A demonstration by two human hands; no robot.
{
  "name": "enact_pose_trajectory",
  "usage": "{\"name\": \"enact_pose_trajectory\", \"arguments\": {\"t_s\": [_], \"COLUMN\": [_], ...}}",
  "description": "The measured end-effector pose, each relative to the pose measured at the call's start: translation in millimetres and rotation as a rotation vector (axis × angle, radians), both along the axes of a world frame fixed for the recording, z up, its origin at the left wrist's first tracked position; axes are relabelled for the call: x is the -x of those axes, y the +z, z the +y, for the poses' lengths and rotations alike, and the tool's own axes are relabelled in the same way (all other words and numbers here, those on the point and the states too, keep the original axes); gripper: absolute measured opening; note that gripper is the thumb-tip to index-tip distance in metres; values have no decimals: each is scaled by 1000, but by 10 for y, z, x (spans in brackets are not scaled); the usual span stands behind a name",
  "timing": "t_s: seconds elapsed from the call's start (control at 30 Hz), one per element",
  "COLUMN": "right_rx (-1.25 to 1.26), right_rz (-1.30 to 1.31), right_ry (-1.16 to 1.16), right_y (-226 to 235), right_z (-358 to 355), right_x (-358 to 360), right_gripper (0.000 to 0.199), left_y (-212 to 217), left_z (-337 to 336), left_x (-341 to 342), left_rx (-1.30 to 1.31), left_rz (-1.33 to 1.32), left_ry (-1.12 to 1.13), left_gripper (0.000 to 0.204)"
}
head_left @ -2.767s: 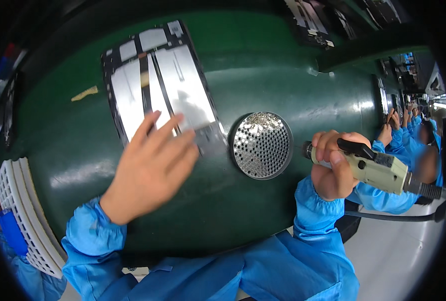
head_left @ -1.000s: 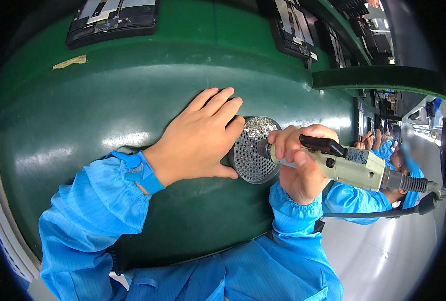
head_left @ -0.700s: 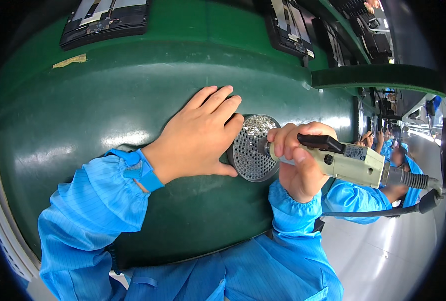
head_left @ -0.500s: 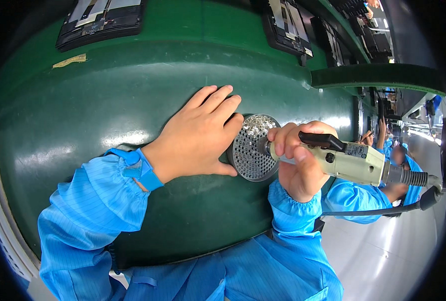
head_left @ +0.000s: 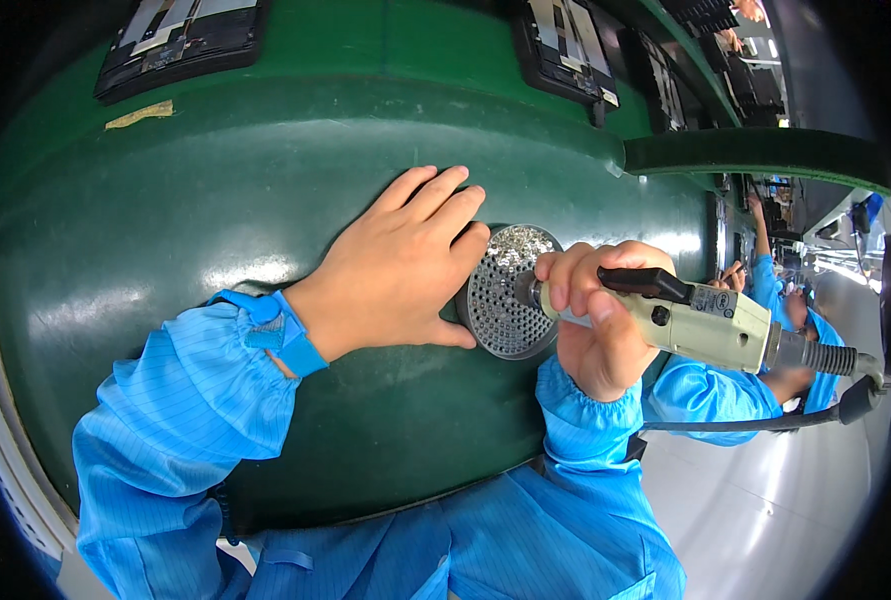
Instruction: The user is assembling electronic components, specifically tablet-like devices, on an assembly line.
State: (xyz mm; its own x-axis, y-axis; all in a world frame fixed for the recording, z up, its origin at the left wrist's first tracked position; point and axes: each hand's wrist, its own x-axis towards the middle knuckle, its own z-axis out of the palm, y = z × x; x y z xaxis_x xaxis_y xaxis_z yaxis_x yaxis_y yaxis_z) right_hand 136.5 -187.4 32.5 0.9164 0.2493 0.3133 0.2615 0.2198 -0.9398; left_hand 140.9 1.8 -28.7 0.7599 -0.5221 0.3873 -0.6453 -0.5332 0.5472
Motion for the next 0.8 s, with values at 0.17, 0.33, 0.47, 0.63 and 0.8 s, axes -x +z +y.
{"name": "enact_pose_trajectory", "arguments": {"t_s": [0.17,0.33,0.47,0.63,0.8], "right_rx": [-11,-73,-141,-61,46], "right_rz": [11,-95,-161,-81,45], "right_ry": [-34,-104,-202,-390,-528], "right_y": [-7,202,311,197,130], "right_z": [37,-104,-410,-640,-889], "right_x": [15,53,85,60,-6], "right_gripper": [35,39,38,38,41], "left_y": [-4,29,78,179,254], "left_z": [25,45,29,133,-202], "left_x": [-8,-35,-60,-151,-575], "left_rx": [-8,-35,-85,-73,81], "left_rz": [0,19,8,186,155], "left_ry": [-4,-13,-44,-121,180], "left_gripper": [80,80,75,49,26]}}
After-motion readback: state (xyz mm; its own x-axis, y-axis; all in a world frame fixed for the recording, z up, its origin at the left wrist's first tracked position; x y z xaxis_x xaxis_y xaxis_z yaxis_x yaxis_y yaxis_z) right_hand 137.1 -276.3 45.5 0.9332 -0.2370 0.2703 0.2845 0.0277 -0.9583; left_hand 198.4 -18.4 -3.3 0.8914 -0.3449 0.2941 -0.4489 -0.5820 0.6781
